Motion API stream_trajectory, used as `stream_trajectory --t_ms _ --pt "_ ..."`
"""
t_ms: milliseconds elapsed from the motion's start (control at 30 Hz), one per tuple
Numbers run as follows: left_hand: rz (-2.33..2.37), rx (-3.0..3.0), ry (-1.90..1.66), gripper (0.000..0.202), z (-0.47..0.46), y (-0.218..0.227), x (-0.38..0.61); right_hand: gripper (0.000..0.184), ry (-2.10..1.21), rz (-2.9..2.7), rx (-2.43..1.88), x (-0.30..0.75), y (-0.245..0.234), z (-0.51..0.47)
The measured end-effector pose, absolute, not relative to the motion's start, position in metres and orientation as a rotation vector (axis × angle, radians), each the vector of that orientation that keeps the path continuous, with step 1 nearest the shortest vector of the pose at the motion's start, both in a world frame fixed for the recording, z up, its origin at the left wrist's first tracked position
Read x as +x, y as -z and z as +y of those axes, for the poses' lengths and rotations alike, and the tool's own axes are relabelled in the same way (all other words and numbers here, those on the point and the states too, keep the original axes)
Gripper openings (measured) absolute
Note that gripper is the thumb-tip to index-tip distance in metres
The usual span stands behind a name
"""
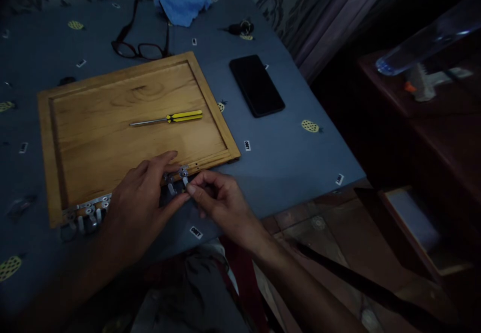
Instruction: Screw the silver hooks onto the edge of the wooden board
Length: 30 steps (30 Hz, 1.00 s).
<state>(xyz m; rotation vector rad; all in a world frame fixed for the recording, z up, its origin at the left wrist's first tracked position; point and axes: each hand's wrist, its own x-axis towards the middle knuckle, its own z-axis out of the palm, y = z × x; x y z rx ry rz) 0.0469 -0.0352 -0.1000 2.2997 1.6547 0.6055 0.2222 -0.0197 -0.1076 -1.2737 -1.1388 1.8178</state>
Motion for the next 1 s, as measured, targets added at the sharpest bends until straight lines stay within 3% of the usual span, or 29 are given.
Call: stream_trajectory --t_ms 800,900,1000 --pt "1.643 2.25 -0.606 0.058 -0.035 0.102 0.047 0.047 -1.758 -1.169 -1.287 0.224 0.111 -0.023" --pt "1.632 2.241 -0.602 0.057 -0.035 0.101 0.047 0.033 -1.511 -1.319 -1.353 0.229 0.114 -0.028" --pt "1.63 2.221 -0.609 0.057 -0.035 0.101 0.047 0.014 -1.036 -1.685 -1.339 0.236 0.118 -0.032"
